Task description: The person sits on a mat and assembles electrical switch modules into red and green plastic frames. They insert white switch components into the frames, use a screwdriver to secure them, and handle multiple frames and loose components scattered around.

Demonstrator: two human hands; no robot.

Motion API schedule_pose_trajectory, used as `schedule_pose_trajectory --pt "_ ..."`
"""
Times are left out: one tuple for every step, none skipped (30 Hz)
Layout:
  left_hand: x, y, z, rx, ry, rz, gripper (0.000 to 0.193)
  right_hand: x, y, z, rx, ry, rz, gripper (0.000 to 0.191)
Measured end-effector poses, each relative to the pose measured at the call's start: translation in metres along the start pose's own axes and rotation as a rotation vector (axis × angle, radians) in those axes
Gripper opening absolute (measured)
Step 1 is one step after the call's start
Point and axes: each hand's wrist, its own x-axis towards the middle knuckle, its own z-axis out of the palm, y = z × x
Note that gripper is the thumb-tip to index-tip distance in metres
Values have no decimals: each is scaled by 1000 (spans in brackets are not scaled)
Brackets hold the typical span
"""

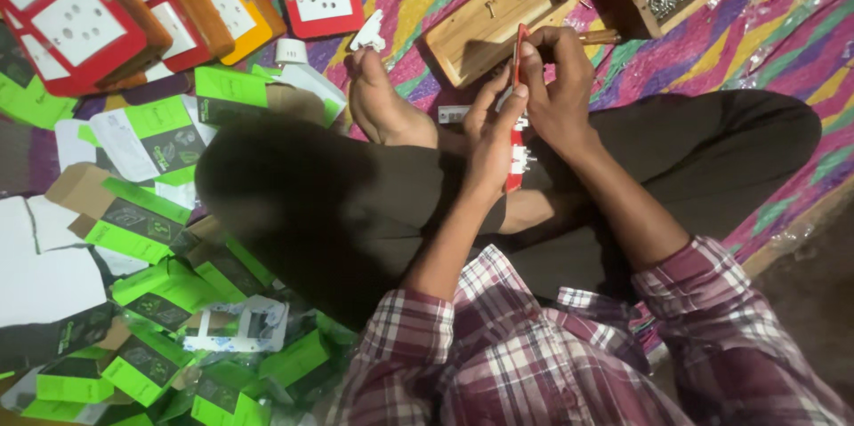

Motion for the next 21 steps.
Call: schedule_pose_trajectory --pt "2 2 0 -8 27 0 45 3 2 2 -8 -1 -5 11" --pt "2 4 0 -18 57 -2 45 6 3 5 -17 -5 -8 13" --pt "3 7 1 -28 84 -5 44 11 6 7 60 -10 147 21" --pt "2 10 3 -14 101 2 46 21 11 8 137 -13 299 31" --pt "1 15 5 2 116 10 48 31 15 11 215 -17 448 41" --pt "-1 20 6 21 132 20 51 41 20 13 167 -58 458 34" --pt "-2 28 5 211 167 202 51 52 25 14 121 -102 470 29" --pt "-3 36 3 397 200 380 51 60 29 15 68 -146 484 27" --pt "-4 43 2 580 227 558 51 66 32 17 -109 -205 315 28" --pt "-3 50 1 533 271 556 56 70 35 21 -284 -261 145 30" --pt "-2 56 0 486 318 554 61 74 37 25 -457 -317 -27 31" --pt "-1 61 0 439 372 553 66 76 39 29 -519 -339 -3 28" --pt "1 64 1 384 379 560 71 78 40 32 -577 -361 19 24" --pt "2 67 2 329 387 565 75 80 41 34 -635 -386 42 21" --pt "2 67 3 273 397 564 80 80 41 34 -662 -428 45 24" --pt "2 67 5 269 401 558 83 80 41 31 -690 -469 53 27" --pt "2 66 7 266 400 555 86 80 41 24 -717 -504 60 30" --pt "2 66 8 266 397 554 89 78 40 16 -650 -475 -12 23" --pt "2 65 8 354 350 573 90 73 38 3 -584 -441 -83 17" --pt "4 64 8 439 297 591 91 69 37 -13 -522 -404 -152 12" --pt "7 64 8 525 243 608 92 64 36 -30 -511 -399 -122 14"
